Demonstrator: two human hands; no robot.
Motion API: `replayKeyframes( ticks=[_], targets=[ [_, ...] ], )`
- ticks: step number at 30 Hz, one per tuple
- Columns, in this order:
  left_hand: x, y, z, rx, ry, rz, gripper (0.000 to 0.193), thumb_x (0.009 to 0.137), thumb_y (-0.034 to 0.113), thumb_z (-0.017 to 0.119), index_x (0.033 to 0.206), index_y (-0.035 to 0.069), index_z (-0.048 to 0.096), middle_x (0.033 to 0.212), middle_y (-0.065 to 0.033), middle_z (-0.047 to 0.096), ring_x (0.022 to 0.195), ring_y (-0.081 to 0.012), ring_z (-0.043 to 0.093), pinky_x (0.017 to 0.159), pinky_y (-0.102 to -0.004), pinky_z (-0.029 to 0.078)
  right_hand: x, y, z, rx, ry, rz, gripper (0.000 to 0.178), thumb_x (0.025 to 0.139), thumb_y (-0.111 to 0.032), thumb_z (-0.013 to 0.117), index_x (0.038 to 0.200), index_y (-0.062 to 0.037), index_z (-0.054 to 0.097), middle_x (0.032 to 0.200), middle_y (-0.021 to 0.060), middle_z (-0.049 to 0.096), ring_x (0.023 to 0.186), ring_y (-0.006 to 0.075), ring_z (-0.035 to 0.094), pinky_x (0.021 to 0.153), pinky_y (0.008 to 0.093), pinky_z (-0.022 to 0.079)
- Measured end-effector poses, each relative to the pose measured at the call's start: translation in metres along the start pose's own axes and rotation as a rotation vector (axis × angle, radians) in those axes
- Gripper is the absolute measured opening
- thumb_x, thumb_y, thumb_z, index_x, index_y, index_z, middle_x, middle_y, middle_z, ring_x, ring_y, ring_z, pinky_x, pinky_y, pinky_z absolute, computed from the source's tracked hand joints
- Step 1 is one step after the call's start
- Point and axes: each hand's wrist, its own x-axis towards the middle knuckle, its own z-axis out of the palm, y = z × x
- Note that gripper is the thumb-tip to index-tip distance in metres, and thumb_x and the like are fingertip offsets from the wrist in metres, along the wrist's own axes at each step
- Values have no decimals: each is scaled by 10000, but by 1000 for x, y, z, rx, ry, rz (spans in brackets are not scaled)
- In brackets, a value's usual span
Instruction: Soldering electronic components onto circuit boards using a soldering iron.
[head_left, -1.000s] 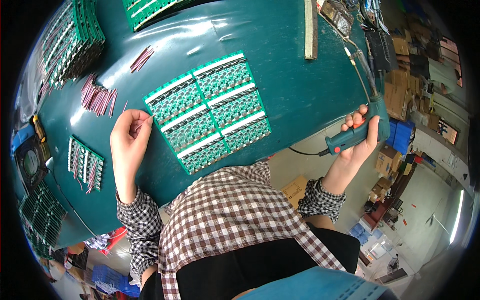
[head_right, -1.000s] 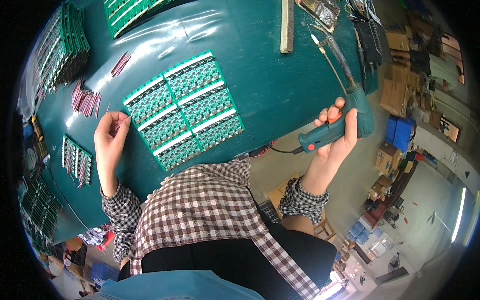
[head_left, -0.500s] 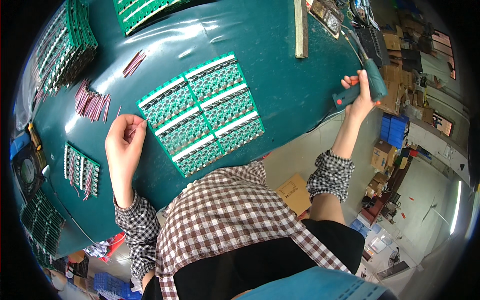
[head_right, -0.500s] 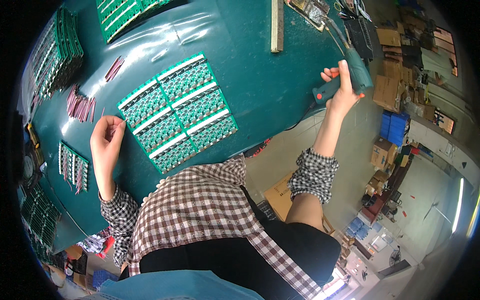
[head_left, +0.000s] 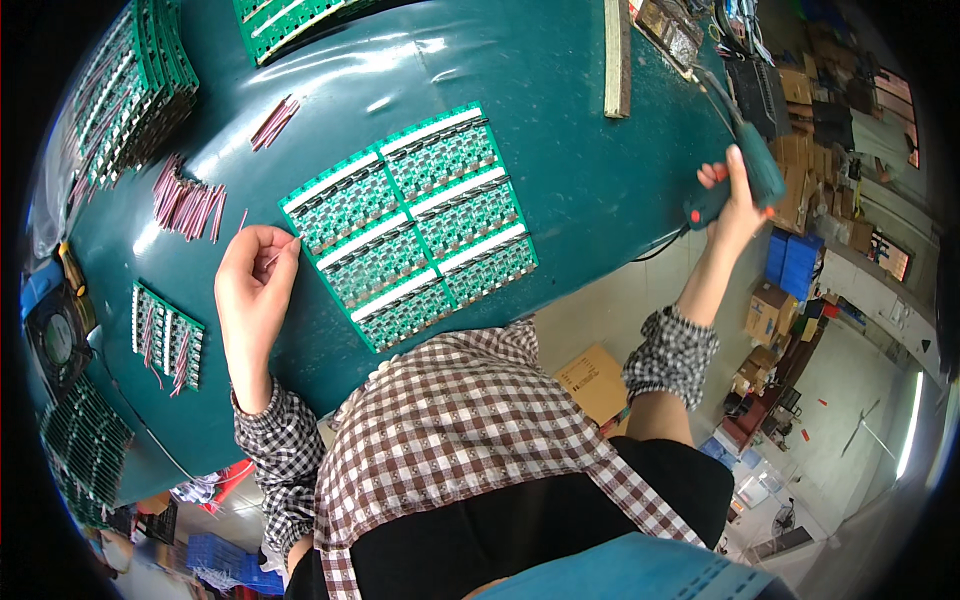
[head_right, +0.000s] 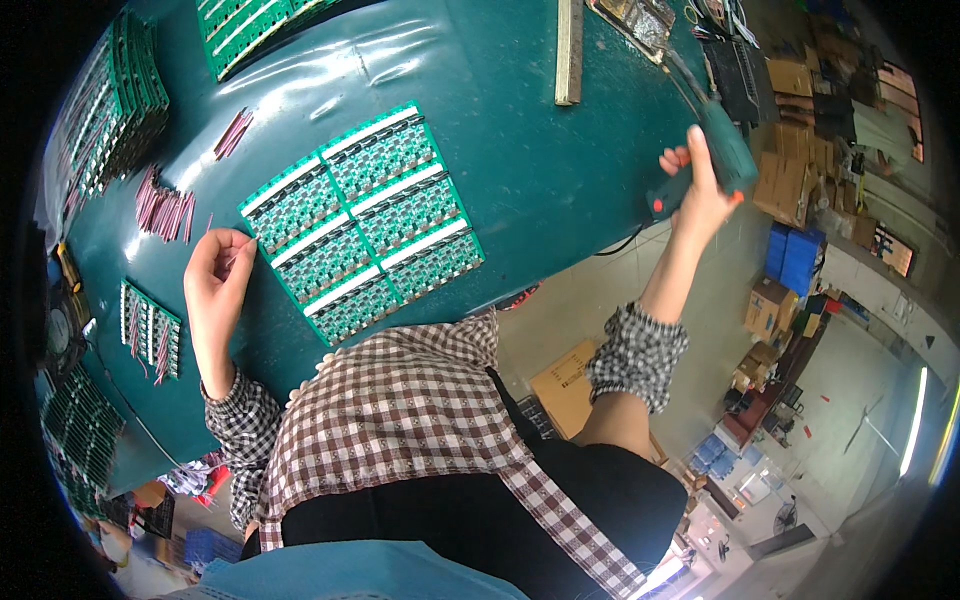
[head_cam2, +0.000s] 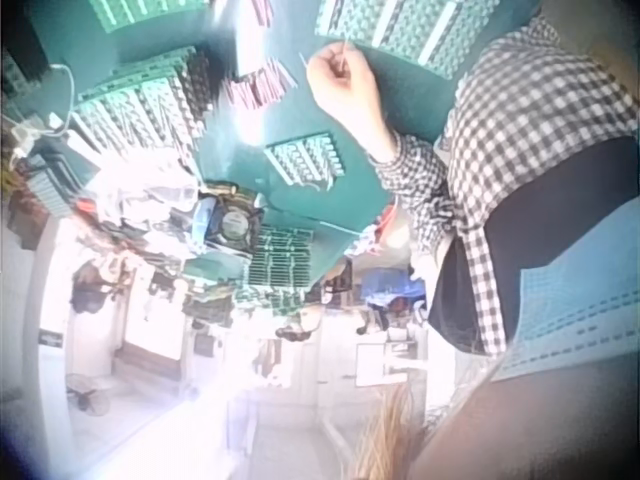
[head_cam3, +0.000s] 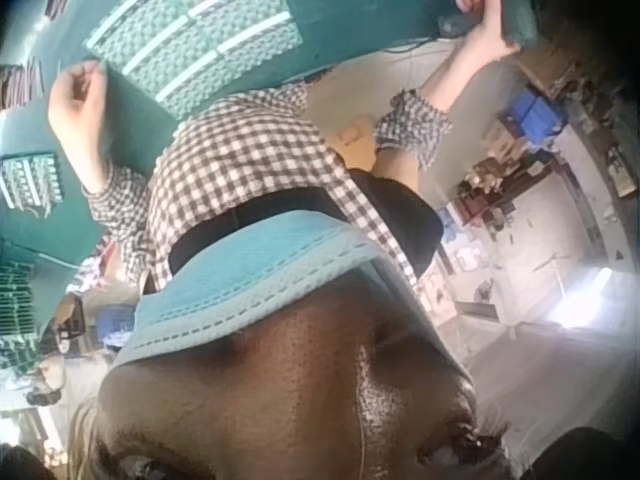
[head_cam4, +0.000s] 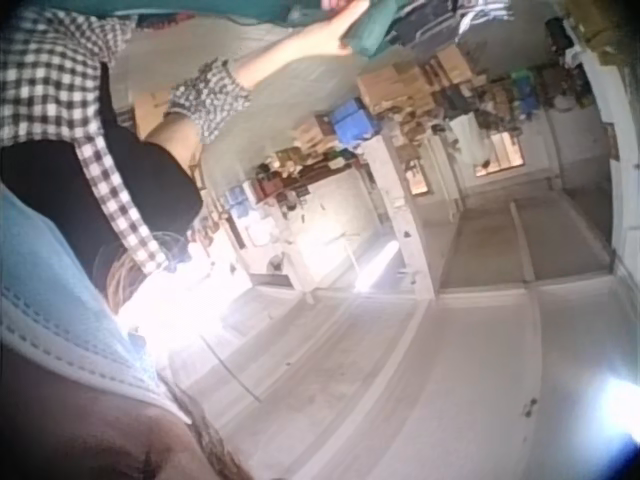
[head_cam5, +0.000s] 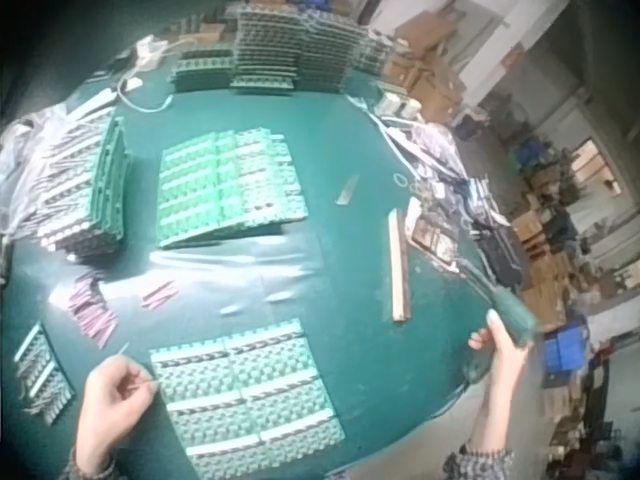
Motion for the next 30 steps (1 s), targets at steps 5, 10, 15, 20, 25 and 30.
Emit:
replayKeyframes(
  ticks=[5,10,15,20,25,30],
  targets=[
    [0,1,-4,0,-13,9,72,821,37,620,836,-17,575,721,5,550,652,-35,481,604,-183,408,-53,-30,-27,360,-212,232,242,904,-225,552,946,12,581,700,81,590,633,193,620,585,306,549],
    [2,0,-7,-5,-43,50,59,811,27,612,824,-23,581,712,-5,560,648,-38,485,595,-188,411,-95,-33,-22,742,-477,485,316,947,-295,456,1026,11,467,751,84,546,699,192,567,605,301,544],
    [3,-7,-3,-58,-22,65,75,779,34,619,821,-22,591,724,-33,568,640,-63,498,594,-210,428,-123,-32,-3,978,-636,724,367,952,-348,428,1047,6,422,791,79,509,742,196,549,613,321,557],
    [0,-13,-7,-19,-11,63,95,803,68,628,842,-12,596,744,-22,582,662,-73,527,620,-212,438,-144,-30,19,1028,-696,865,374,954,-356,421,1063,2,411,860,99,518,784,213,569,611,330,562],
    [-1,-18,-7,-14,32,132,118,805,101,631,846,-6,603,756,-40,601,681,-102,557,636,-233,459,-164,-29,38,948,-788,808,416,947,-344,430,1113,37,416,1044,163,534,1026,309,577,630,365,597],
    [1,-22,-4,-71,7,152,115,834,101,618,854,-11,599,738,9,581,663,-35,495,607,-190,419,-191,-38,54,553,-797,511,463,940,-318,453,1195,67,418,1115,190,515,1062,320,553,658,351,607]
  ],
)
